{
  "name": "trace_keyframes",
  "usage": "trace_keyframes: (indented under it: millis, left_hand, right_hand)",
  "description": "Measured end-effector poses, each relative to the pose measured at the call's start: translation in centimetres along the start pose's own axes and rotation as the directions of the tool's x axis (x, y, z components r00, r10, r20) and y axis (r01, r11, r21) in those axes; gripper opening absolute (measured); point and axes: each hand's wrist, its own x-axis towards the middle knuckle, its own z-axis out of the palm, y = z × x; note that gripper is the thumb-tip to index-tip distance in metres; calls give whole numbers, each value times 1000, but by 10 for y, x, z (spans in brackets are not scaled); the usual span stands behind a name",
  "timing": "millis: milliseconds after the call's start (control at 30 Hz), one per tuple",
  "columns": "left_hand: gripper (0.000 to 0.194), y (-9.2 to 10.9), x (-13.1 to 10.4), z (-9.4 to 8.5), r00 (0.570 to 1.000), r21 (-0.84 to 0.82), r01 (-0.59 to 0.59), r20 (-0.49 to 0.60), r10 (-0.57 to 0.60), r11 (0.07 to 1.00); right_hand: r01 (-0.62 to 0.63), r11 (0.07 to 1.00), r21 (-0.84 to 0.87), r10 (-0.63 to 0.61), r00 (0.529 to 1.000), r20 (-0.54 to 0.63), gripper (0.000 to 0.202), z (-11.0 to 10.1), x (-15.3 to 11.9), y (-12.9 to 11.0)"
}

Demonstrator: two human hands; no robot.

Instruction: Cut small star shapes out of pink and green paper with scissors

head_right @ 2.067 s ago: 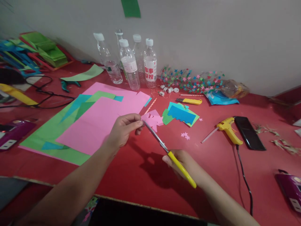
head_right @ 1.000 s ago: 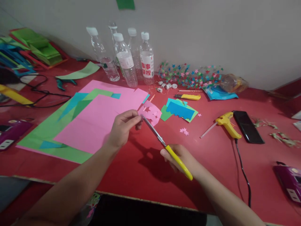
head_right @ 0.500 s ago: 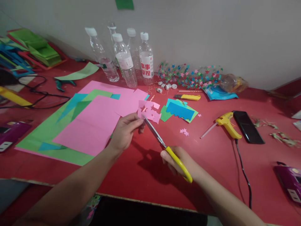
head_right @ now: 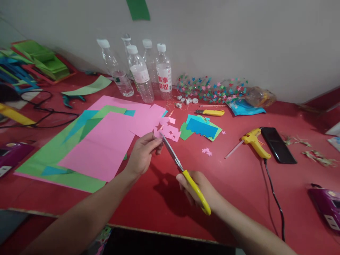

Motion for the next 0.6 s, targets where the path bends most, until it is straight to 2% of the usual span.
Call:
trace_keyframes:
  millis: [100,333,600]
  left_hand:
    - [20,1,0,0,1000,1,7,-2,-7,1000]
    - [19,4,0,-1,999,-6,41,30,-41,999]
    - [18,6,0,0,997,-29,79,8,-79,996]
  right_hand:
    - [7,999,-33,-7,1000,-11,55,-1,-1,-2]
    - [135,989,-65,-135,991,-1,57,-8,-3,-3]
    - [107,994,-7,-107,994,6,49,-10,-1,-1]
